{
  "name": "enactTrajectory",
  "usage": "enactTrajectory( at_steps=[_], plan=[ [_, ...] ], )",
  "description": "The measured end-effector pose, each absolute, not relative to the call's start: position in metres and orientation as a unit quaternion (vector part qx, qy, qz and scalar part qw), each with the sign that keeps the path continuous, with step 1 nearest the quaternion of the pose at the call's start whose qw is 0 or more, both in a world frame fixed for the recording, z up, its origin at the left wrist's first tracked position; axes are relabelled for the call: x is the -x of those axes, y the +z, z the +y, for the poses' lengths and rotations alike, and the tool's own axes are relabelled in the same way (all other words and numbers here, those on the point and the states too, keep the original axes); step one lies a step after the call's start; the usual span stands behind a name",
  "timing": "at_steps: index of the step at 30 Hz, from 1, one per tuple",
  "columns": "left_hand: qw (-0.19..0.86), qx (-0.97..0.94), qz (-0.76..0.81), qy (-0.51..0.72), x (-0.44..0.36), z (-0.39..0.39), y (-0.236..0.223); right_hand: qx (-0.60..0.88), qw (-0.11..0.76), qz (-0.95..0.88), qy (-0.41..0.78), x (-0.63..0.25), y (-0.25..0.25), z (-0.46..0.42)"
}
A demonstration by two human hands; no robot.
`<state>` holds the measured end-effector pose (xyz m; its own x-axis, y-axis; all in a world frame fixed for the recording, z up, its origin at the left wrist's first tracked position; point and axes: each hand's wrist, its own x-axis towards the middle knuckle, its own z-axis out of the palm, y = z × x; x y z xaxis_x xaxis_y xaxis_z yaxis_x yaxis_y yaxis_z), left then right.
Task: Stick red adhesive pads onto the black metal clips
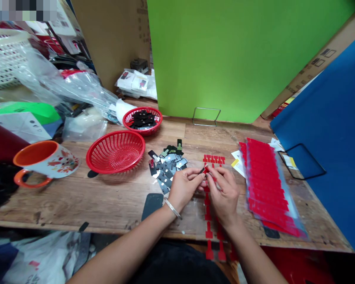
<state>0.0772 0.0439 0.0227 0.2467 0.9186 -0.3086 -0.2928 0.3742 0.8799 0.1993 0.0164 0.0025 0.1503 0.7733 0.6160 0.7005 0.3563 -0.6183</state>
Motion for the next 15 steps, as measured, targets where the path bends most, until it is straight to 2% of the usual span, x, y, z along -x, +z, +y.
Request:
enactTrajectory(
  at_steps=[10,15],
  plan=[
    [0.694,-0.339,0.462,0.435,-0.080,0.044,0.024,0.578,0.499,-0.646,-0.009,-0.196,0.003,0.017],
    [0.687,-0.349,0.471,0.428,-0.080,0.045,0.020,0.602,0.496,-0.621,0.081,-0.199,0.019,0.022]
  ],
)
